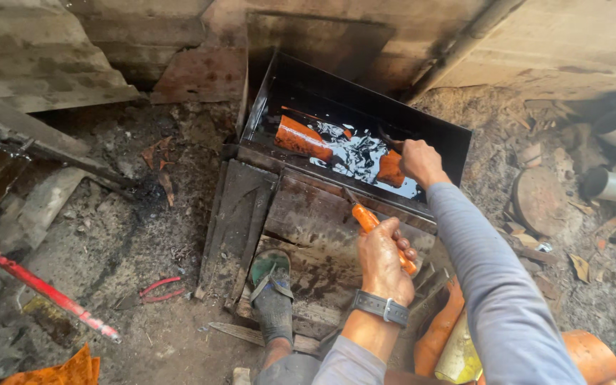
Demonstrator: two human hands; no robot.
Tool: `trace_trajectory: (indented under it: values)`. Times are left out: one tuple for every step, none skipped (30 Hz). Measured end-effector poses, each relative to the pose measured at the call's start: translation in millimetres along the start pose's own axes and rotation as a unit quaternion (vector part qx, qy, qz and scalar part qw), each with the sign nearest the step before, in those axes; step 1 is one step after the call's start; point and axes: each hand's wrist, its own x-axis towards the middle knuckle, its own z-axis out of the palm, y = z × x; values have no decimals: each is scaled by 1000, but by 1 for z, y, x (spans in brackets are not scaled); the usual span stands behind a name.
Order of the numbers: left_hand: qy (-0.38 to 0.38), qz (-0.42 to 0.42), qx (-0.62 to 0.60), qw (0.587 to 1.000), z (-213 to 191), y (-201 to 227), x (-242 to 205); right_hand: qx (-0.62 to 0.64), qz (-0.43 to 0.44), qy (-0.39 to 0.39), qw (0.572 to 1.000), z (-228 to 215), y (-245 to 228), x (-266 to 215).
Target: The person uses pliers to submerge an orange plastic pipe fitting into a black liquid bath, then removes it and places it on a cloth. The person repeats this process with another orange plastic part.
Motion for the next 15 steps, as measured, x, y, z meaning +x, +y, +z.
trace_trajectory:
  values:
    - [4,-1,2,1000,1,-1,1,11,3,-9,1000,4,-8,6]
    - [7,-2,5,1000,2,-1,1,22,7,-18,1000,9,-18,12]
    - [11,-3,7,1000,3,-1,0,33,10,-27,999,13,-25,16]
    - [12,-3,8,1000,3,0,0,14,2,-20,1000,15,-32,22]
    - [14,-4,9,1000,4,1,-2,-6,-7,-13,1000,18,-37,28]
    - [14,-2,9,1000,5,4,-2,-25,-16,-5,1000,19,-42,35]
    - [16,0,9,1000,6,6,-4,-23,-17,-6,1000,20,-45,42]
    - [17,2,8,1000,7,8,-5,-22,-18,-7,1000,20,-47,48]
    - [18,4,7,1000,9,11,-5,-21,-19,-8,1000,20,-48,55]
    - [20,5,4,1000,10,13,-5,-31,-25,-10,999,23,-47,58]
    - [23,5,2,1000,10,14,-5,-41,-31,-12,999,27,-47,61]
    - [23,6,1,1000,12,16,-5,-51,-35,-12,998,28,-46,65]
    - [22,7,-3,1000,12,16,-6,-58,-40,-17,997,30,-45,68]
    - [20,10,-6,1000,13,17,-6,-65,-46,-20,997,31,-44,71]
    - [18,12,-9,1000,14,17,-6,-72,-51,-24,996,30,-42,75]
